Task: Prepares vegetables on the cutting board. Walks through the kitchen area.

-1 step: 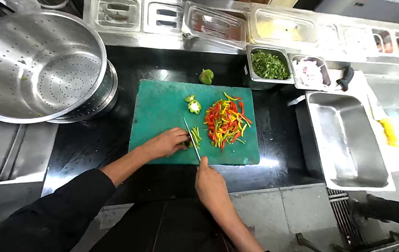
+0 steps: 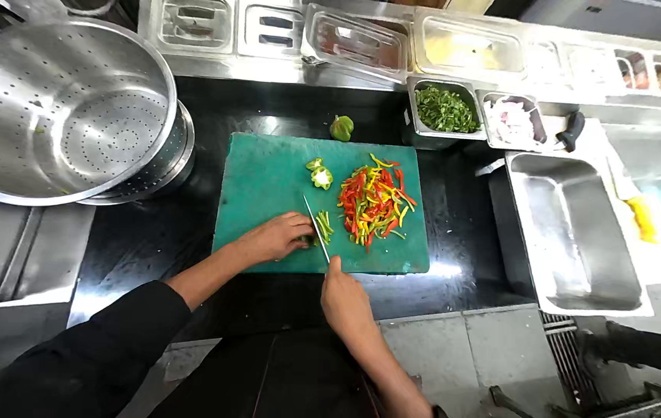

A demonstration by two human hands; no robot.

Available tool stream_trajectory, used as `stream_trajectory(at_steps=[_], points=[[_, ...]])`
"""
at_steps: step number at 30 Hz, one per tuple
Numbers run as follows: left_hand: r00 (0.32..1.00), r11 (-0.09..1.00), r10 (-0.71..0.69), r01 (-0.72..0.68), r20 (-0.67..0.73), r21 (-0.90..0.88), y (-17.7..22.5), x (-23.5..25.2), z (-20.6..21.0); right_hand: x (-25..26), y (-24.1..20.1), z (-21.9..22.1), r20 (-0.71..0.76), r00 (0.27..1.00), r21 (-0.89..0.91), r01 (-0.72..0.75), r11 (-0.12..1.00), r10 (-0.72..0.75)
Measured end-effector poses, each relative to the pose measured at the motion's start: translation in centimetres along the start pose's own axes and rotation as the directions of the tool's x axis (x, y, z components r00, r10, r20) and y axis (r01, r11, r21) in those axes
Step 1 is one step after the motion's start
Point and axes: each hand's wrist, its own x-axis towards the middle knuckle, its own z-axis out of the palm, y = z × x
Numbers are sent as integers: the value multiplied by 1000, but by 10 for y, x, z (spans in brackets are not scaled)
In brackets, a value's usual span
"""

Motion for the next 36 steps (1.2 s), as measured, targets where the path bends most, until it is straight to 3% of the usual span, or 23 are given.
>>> stream_trajectory(at_steps=[3,7,12,16,21,25,28,31,36], points=[[1000,1000,-1,1,-13,-4,-1,-2,3,11,-2,-1,-38,999,14,15,1000,-14],[997,999,28,-25,-76,35,-4,-6,7,-16,3,-10,33,999,-1,32,1000,-32],[996,1000,-4,6,-91,21,-2,-8,9,11,-6,-2,-30,999,-9,35,999,-35],[990,999,40,-35,-133,39,-5,-11,10,-15,-1,-11,37,998,-14,44,999,-43],[988,1000,8,-5,-151,17,-4,-13,15,12,-7,1,-18,999,0,42,999,-42],[980,998,54,-49,-193,31,-6,-15,16,-12,0,-11,48,997,-16,64,998,-64],[971,996,84,-82,-225,21,-5,-16,21,-2,0,-2,57,997,-18,54,998,-53],[971,996,90,-86,-221,28,-4,-16,23,15,-3,1,3,998,-7,64,998,-64],[977,995,75,-62,-200,72,5,-17,22,12,4,-19,32,995,-34,92,995,-90]])
